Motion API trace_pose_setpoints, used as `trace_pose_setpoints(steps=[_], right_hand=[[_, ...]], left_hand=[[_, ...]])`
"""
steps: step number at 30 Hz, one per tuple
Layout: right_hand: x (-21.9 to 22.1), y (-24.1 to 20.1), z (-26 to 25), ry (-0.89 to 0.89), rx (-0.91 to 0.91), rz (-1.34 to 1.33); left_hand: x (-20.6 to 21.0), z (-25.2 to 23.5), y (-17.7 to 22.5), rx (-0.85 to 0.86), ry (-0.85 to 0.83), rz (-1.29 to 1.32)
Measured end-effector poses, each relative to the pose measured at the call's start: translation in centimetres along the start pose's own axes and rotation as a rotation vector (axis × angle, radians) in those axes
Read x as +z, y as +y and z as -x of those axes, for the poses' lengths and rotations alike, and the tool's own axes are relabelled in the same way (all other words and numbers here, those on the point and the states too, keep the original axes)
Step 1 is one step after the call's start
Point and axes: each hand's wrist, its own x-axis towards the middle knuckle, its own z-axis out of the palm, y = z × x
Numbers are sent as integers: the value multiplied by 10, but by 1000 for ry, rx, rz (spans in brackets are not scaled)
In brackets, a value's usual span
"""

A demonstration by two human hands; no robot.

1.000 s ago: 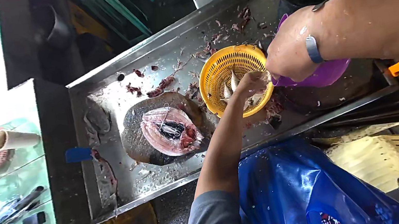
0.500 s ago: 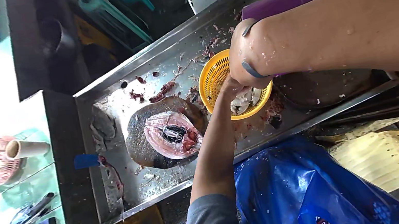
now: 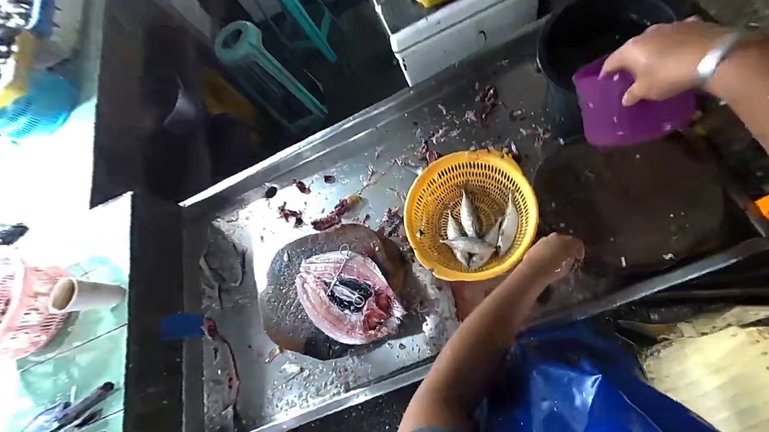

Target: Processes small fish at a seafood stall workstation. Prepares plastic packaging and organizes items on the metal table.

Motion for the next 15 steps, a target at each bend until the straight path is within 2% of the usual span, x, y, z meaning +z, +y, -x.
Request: trace_pose_setpoints(steps=[2, 4, 6, 10, 12, 13, 15], right_hand=[[7, 49, -21, 254, -12, -385], [17, 68, -42, 418, 112, -895], [37, 74, -72, 467, 342, -1362], [92, 90, -125, 467, 590, -2062], [110, 98, -135, 530, 725, -2155], [117, 107, -139, 546, 767, -2067], [127, 126, -142, 556, 717, -1607]], left_hand=[[-5, 13, -15, -61, 149, 116], [-16, 25, -28, -151, 288, 147], [-20, 39, -51, -188, 414, 110], [-34, 85, -83, -264, 626, 238], [-35, 112, -96, -358, 706, 337], [-34, 127, -102, -393, 733, 394], [-28, 154, -110, -438, 795, 553]])
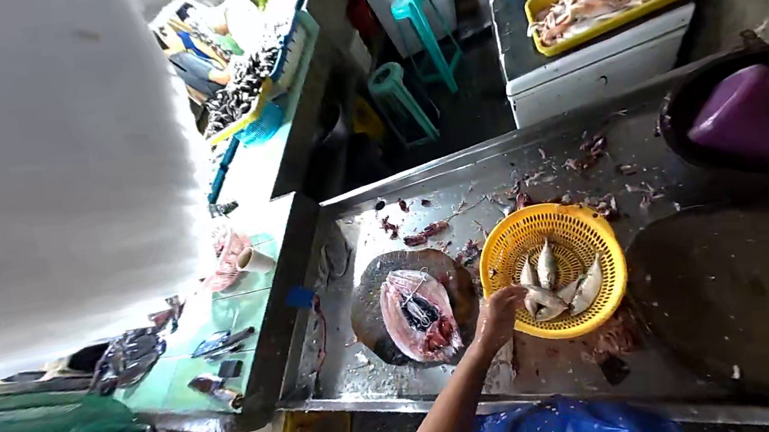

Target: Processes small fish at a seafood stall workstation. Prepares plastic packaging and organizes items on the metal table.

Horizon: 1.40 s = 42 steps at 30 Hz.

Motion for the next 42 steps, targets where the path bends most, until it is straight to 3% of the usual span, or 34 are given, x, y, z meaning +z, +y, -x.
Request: trace_pose_setpoints(steps=[3, 6, 10, 13, 16, 19, 22, 25, 27, 30, 32, 35, 37, 39, 40, 42], right_hand=[[-11, -20, 6, -129, -538, 650], [-24, -22, 18, -233, -921, 978], [-63, -19, 48, -190, -1198, 1188], [-90, -15, 92, -157, -1289, 1194], [-100, -13, 174, -189, -1219, 1166], [-98, 17, 225, -265, -1157, 1134], [-96, 76, 235, -299, -1148, 1188], [-102, 139, 232, -313, -1192, 1268], [-99, 154, 236, -402, -1028, 1342], [-70, 121, 234, -527, -628, 1279], [-48, 110, 213, -429, -416, 1344], [-31, 142, 172, -405, -85, 1538], [-21, 132, 176, -354, -17, 1261], [3, 96, 219, -284, 24, 626], [20, 76, 242, -355, 84, 358], [61, 48, 282, -495, 87, 305]], left_hand=[[-20, 19, -9, -111, 142, 139], [-42, 38, -20, -179, 278, 110], [-79, 69, -53, -237, 426, -12], [-107, 95, -77, -243, 546, -166], [-128, 115, -112, -208, 582, -147], [-134, 132, -130, -262, 633, -80], [-141, 150, -150, -285, 638, -45], [-151, 181, -172, -329, 667, -167], [-157, 212, -188, -414, 730, -213], [-162, 259, -225, -557, 819, -163], [-159, 288, -250, -609, 841, -117], [-150, 330, -278, -703, 756, -136], [-151, 356, -292, -769, 689, -155], [-150, 382, -310, -850, 634, -114], [-148, 395, -323, -894, 610, -94], [-152, 422, -353, -996, 527, -72]])
